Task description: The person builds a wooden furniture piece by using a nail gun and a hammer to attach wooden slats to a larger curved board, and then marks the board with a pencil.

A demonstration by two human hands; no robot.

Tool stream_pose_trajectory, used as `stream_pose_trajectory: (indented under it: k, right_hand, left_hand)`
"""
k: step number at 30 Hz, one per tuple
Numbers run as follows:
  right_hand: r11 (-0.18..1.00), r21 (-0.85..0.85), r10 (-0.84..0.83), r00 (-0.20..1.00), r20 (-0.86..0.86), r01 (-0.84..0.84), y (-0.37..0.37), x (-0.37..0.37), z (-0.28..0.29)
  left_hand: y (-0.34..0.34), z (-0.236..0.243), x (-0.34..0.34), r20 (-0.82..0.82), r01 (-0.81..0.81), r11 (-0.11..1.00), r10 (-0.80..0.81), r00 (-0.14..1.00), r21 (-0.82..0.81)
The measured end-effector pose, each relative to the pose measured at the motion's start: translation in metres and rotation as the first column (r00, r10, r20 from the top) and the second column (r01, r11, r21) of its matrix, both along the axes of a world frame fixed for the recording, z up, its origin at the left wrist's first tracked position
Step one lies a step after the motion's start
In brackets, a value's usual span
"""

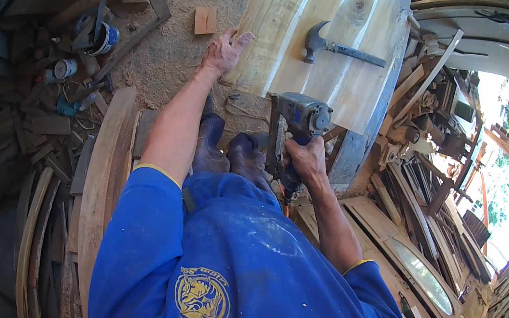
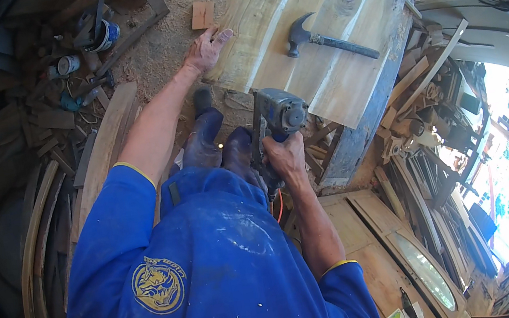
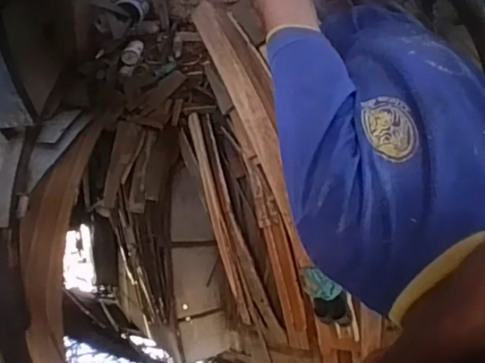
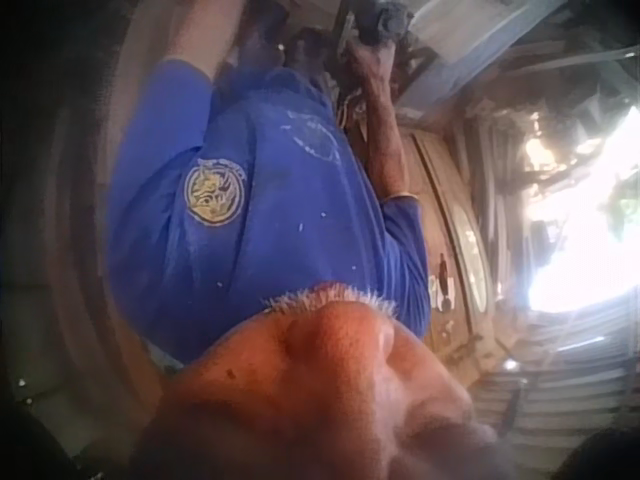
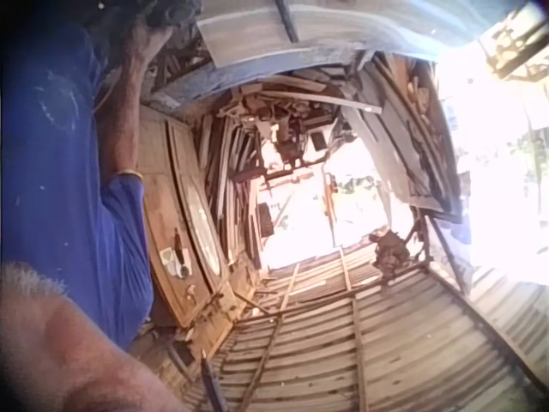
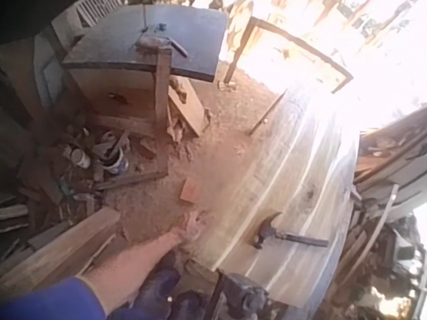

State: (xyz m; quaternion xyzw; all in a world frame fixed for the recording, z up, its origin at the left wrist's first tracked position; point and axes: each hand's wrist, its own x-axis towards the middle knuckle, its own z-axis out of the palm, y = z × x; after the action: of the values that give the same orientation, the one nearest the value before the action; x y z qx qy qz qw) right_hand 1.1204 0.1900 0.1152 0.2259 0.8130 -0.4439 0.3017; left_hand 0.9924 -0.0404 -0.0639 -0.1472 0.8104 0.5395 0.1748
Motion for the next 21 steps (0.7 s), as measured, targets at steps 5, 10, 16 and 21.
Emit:
stream_pose_trajectory:
  k: [5, 10, 16, 21]
  right_hand:
    - [0.999, 0.037, -0.012, 1.000, 0.010, 0.012, -0.003, -0.001, 0.005]
    - [0.999, 0.030, -0.016, 1.000, -0.007, 0.016, -0.001, 0.003, -0.004]
    - [0.999, 0.015, -0.048, 0.998, 0.032, 0.048, 0.000, 0.002, -0.003]
    - [0.999, 0.016, -0.043, 0.999, 0.020, 0.043, 0.000, 0.006, -0.007]
  left_hand:
    - [0.001, -0.003, 0.003, -0.028, -0.033, 0.999, 0.033, 0.999, 0.000]
    - [0.002, -0.006, 0.003, -0.041, -0.046, 0.999, 0.046, 0.998, 0.009]
    - [0.002, -0.011, 0.003, -0.054, -0.045, 0.999, 0.044, 0.998, -0.017]
    - [0.001, -0.008, 0.001, -0.050, -0.008, 1.000, 0.009, 0.999, 0.016]
